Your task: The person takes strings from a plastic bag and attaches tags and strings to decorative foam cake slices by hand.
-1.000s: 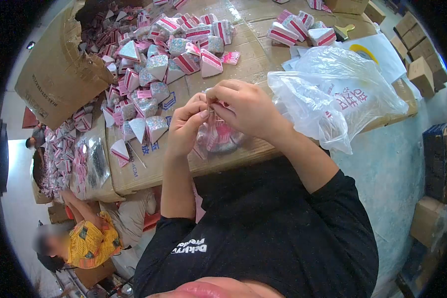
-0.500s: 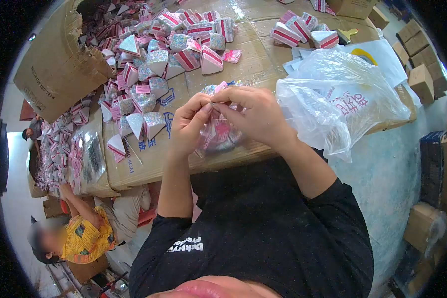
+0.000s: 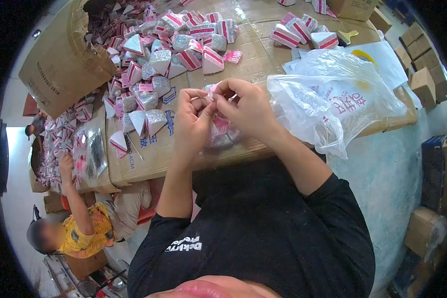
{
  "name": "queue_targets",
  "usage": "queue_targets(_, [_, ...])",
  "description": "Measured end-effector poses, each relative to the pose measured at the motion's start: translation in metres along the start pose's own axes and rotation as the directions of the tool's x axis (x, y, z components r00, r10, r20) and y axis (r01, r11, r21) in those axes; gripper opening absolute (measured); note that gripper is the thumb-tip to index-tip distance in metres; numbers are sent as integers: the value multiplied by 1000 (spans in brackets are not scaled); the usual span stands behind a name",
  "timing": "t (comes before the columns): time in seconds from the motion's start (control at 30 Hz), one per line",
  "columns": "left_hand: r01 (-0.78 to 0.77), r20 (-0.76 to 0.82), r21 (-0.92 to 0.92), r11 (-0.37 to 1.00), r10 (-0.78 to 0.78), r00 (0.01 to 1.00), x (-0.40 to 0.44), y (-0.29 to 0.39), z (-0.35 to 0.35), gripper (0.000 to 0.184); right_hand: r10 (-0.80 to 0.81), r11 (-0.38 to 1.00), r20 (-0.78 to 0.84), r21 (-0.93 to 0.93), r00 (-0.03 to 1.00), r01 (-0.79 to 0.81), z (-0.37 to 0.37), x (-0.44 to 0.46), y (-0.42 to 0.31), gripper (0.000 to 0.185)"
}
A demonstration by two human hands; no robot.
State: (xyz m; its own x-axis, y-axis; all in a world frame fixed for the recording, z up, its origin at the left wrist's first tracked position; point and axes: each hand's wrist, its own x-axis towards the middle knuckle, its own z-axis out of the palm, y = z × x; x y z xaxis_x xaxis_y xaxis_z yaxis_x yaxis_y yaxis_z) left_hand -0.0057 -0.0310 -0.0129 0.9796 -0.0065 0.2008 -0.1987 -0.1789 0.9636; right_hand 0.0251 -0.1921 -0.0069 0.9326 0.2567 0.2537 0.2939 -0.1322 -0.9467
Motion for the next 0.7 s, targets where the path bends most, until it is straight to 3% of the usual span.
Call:
queue_targets(0.17, [64, -26, -21, 998, -65, 998, -3, -6, 2, 17, 115, 971, 57, 204, 992, -124, -3, 1, 5, 12])
queue_targets(0.27, [25, 0, -180, 983, -25, 1000, -4, -7, -1, 12, 65, 985, 26, 160, 998, -69, -5, -1, 7, 11])
queue_targets(0.4, [-67, -79, -182, 981, 54, 995, -8, -12, 3, 10, 67, 968, 31, 242, 997, -72, 0, -5, 17, 9])
queue_targets(0.57, [-66, -67, -179, 982, 55, 996, -8, -15, -8, 12, 114, 939, 34, 323, 993, -118, 0, -5, 11, 10])
queue_targets(0.63, [-32, -38, -212, 977, 24, 999, -6, -5, -13, 14, 183, 944, -54, 288, 982, -160, -6, -1, 9, 13])
queue_targets(0.7, [50, -15, -208, 977, -54, 998, -4, -1, -17, 12, 214, 819, 0, 544, 977, -180, -15, 10, 8, 14])
